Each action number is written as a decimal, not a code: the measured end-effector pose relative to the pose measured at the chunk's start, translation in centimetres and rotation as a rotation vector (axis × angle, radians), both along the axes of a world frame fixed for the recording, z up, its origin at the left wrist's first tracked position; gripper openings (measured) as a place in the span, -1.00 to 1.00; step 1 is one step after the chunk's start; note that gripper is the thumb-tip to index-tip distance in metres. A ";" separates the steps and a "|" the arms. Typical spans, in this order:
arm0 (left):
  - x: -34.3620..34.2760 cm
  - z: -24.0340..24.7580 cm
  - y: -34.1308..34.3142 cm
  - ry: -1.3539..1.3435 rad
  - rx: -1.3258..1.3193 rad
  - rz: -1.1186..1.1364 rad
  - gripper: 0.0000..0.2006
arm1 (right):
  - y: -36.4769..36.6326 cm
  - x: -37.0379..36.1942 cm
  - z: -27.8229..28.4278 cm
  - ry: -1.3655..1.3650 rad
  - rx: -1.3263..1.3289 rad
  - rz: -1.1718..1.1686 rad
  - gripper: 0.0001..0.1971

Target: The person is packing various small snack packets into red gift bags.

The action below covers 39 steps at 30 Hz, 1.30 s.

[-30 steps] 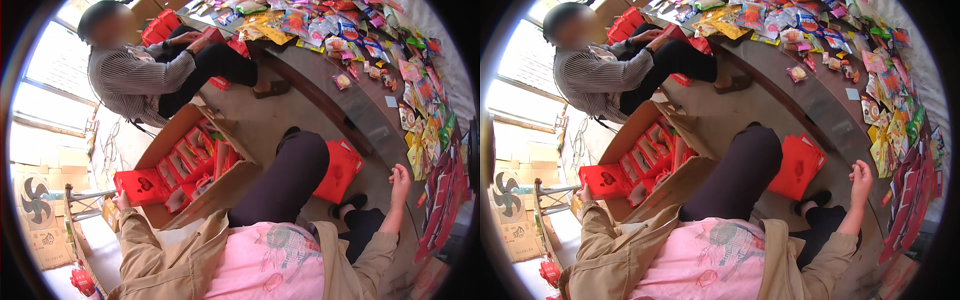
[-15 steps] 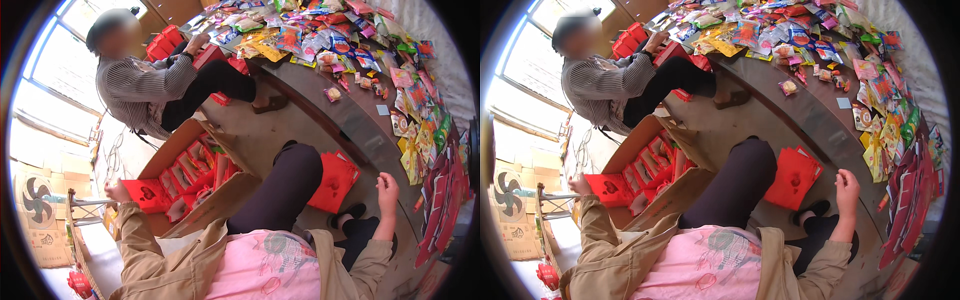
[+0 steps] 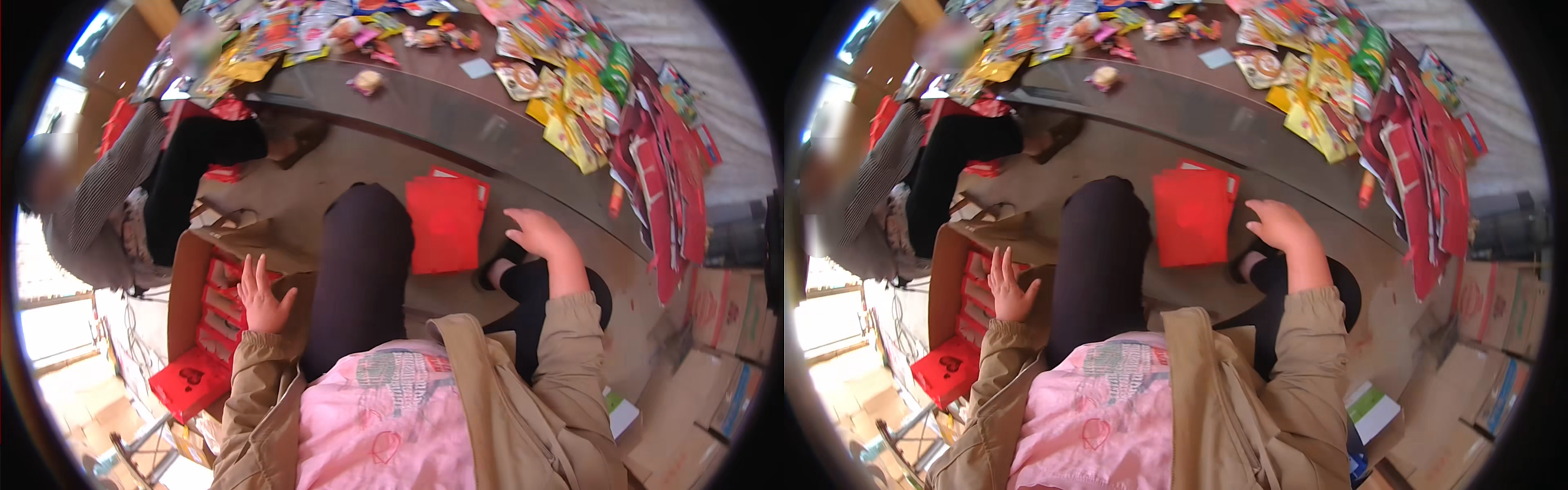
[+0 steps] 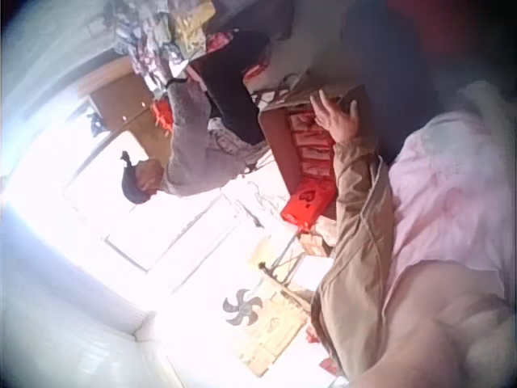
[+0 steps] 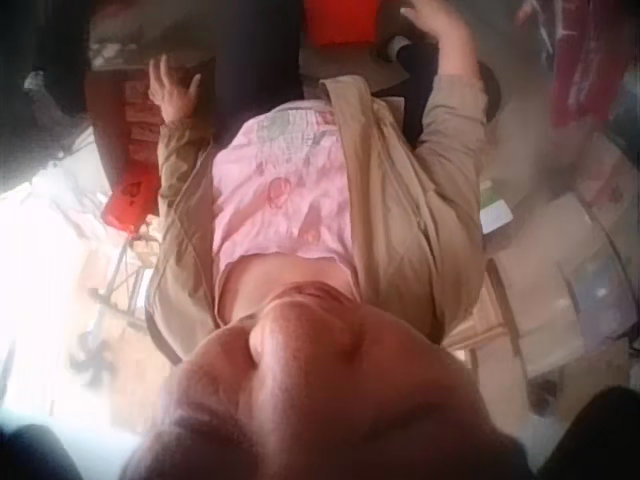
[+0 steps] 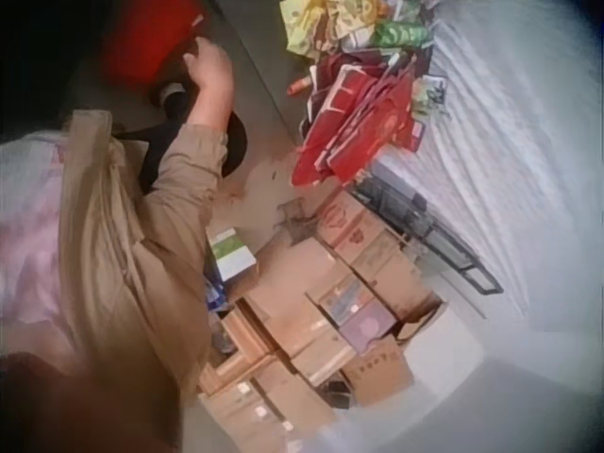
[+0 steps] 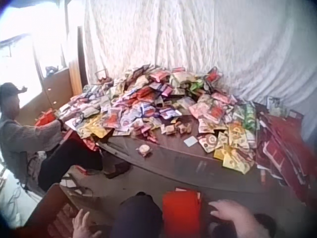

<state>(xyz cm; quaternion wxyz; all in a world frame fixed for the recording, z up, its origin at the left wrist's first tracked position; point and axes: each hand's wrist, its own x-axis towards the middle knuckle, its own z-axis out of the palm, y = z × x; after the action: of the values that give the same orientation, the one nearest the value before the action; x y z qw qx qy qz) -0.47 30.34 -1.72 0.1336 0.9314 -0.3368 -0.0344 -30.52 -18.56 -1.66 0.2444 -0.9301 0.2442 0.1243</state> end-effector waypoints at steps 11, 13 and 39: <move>-0.5 -3.4 -1.4 -0.283 0.201 -0.058 -0.39 | 0.3 0.3 1.9 0.034 0.048 -0.061 -0.51; -0.6 -3.4 -1.5 -0.291 0.202 -0.053 -0.40 | 0.3 0.5 1.8 0.001 0.058 -0.070 -0.52; -0.3 -4.2 -0.8 -0.331 0.095 -0.017 -0.45 | 1.6 1.6 1.7 -0.021 -0.013 0.063 -0.50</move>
<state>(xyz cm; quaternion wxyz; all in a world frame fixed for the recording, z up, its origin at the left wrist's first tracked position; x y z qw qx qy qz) -0.80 29.59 -5.96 0.0319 0.9268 -0.3600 0.1024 -28.89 -16.93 0.03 0.2369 -0.9402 0.2128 0.1206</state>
